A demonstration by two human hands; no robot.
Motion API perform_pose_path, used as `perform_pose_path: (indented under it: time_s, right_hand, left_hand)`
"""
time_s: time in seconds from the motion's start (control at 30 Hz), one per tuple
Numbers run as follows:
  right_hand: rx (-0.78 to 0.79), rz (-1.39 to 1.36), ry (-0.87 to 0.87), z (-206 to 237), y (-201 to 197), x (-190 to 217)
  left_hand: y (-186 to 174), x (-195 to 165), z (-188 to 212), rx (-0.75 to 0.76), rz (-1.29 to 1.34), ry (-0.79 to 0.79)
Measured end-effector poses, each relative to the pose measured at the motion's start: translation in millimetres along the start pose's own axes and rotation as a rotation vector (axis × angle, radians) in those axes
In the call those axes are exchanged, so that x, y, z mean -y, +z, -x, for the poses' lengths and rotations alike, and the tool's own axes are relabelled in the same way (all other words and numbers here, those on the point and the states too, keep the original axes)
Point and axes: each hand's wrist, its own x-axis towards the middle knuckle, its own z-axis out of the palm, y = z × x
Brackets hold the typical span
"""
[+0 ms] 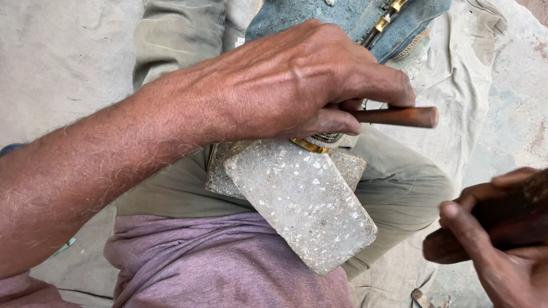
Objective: The person sits on the ground with an ornate brass bell resting on a stone block on their lap. They hold a small chisel against the bell's decorated surface with one hand and strike it with a wooden mallet held in the other hand, working the pattern around the bell, occasionally repositioning the bell and rotating the chisel as they hammer.
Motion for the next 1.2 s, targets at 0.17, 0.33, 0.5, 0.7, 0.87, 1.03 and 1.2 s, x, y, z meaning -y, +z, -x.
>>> perform_pose_path:
  time_s: [0.17,0.33,0.5,0.7,0.87,1.03,1.2]
  right_hand:
    - [0.014,0.124,-0.001,-0.6,-2.8,-6.2]
    - [-0.011,0.232,-0.077,3.7,-5.6,-7.7]
    - [0.028,0.434,-0.035,2.5,-7.3,-2.5]
    - [-0.024,0.414,-0.150,6.2,-8.5,-5.7]
    - [0.037,0.462,0.049,2.7,-15.1,4.5]
    - [-0.122,0.125,0.014,4.3,-9.0,21.7]
    - [0.016,0.570,-0.065,1.3,-14.2,11.1]
  left_hand:
    - [-0.5,-4.4,-6.1,0.056,0.049,-0.075]
    - [-3.2,-5.6,-5.0,0.070,0.002,-0.072]
    - [-2.3,-2.9,-4.3,0.023,0.046,-0.030]
    - [-2.0,-3.3,-4.7,0.032,0.006,-0.055]
    - [-5.1,-5.5,-4.5,0.025,0.021,-0.060]
    - [-6.2,-8.7,-5.9,0.010,0.065,-0.105]
    - [-7.5,-8.3,-7.6,0.047,0.015,-0.071]
